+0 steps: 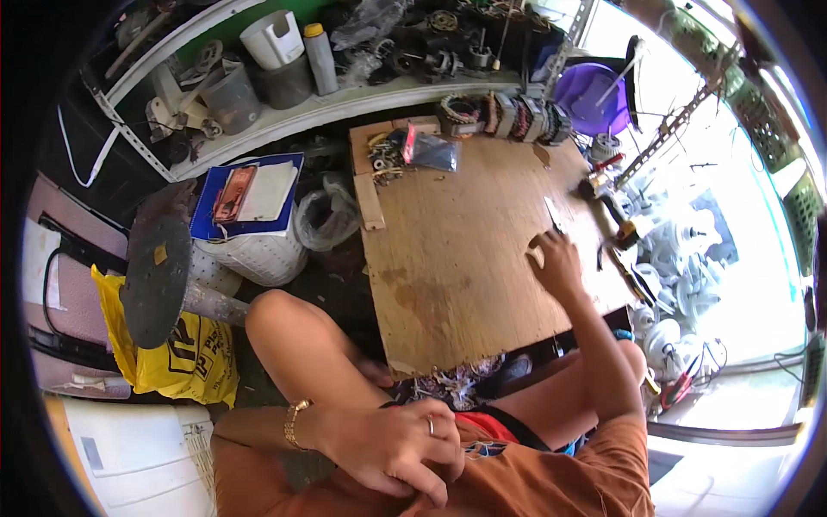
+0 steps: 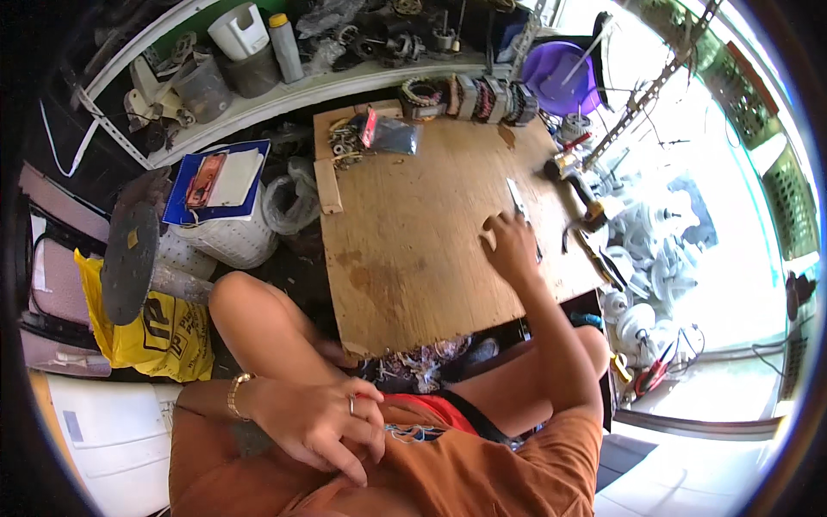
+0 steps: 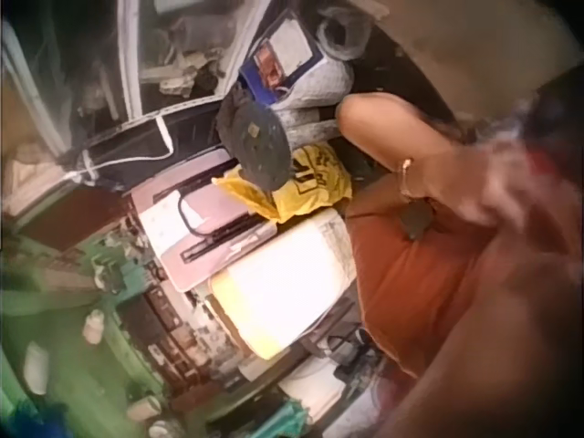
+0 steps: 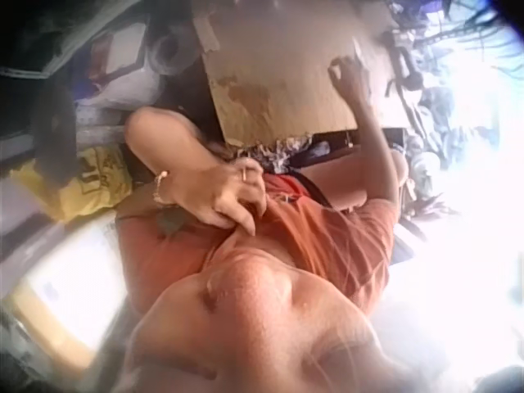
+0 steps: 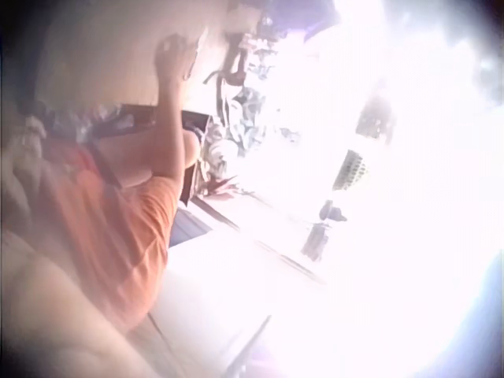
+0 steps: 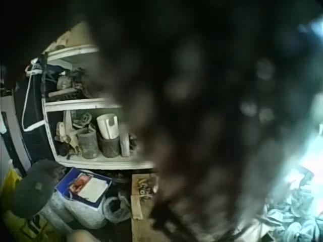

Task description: The person uses a utility knife to cut through the insulation and binding of discarded motor windings, then pulls and sorts the copper wire bundles by hand before placing them into a plastic bag.

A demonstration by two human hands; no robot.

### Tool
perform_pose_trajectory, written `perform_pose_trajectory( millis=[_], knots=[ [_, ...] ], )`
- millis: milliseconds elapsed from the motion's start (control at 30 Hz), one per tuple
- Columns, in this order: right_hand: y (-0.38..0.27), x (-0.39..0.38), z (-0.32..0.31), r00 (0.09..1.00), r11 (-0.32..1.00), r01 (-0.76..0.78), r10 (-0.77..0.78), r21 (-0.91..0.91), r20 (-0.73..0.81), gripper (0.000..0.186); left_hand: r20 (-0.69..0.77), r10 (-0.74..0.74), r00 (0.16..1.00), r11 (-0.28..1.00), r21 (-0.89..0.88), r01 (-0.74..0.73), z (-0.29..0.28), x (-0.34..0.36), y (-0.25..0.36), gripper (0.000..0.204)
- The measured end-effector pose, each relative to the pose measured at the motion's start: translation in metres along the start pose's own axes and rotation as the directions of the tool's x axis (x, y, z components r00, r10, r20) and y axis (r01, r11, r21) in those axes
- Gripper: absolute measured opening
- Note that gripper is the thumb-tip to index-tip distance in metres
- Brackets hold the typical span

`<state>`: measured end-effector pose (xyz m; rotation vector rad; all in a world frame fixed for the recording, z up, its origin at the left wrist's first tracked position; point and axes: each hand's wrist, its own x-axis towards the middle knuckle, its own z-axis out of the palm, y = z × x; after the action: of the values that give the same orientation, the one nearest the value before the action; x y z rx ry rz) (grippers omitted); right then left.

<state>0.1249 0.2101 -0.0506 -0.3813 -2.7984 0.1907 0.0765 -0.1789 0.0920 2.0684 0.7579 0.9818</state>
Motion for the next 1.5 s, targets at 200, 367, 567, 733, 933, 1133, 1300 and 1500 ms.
perform_pose_trajectory(
  millis=[200, 367, 567, 733, 933, 1133, 1300, 1500],
  knots=[
    [0.072, 0.004, -0.005, 0.934, 0.943, -0.183, 0.256, -0.279, 0.251, 0.04, -0.094, -0.008, 0.996, 0.989, 0.144, 0.021, 0.02, 0.013, 0.002, 0.013],
    [0.073, 0.002, 0.011, 0.943, 0.964, -0.185, 0.228, -0.19, 0.241, 0.046, -0.836, 0.195, 0.512, 0.979, 0.133, -0.155, 0.012, 0.013, 0.0, 0.008],
    [0.075, 0.001, 0.034, 0.968, 0.985, -0.105, 0.133, -0.139, 0.214, 0.043, -1.0, -0.003, 0.018, 0.961, -0.007, -0.275, 0.023, 0.066, 0.049, 0.024],
    [0.066, 0.008, 0.036, 0.961, 0.987, -0.099, 0.128, -0.127, 0.246, 0.041, -0.986, -0.099, 0.132, 0.932, -0.138, -0.334, 0.038, 0.072, 0.042, 0.025],
    [0.073, 0.006, 0.038, 0.963, 0.99, -0.106, 0.127, -0.096, 0.239, 0.041, -0.952, -0.153, 0.266, 0.88, -0.254, -0.401, 0.035, 0.076, 0.032, 0.027],
    [0.051, 0.027, 0.05, 0.977, 0.995, -0.032, 0.051, -0.097, 0.207, 0.042, -0.916, -0.178, 0.36, 0.848, -0.328, -0.415, 0.029, 0.067, 0.037, 0.029],
    [0.057, 0.035, 0.041, 0.969, 0.993, -0.028, 0.055, -0.113, 0.24, 0.036, -0.816, -0.218, 0.535, 0.72, -0.504, -0.476, 0.021, 0.082, 0.039, 0.031],
    [0.006, 0.087, 0.048, 0.969, 0.991, 0.127, -0.117, -0.035, 0.216, 0.03, -0.77, -0.003, 0.638, 0.602, -0.51, -0.614, 0.016, 0.098, 0.027, 0.031]
  ],
)
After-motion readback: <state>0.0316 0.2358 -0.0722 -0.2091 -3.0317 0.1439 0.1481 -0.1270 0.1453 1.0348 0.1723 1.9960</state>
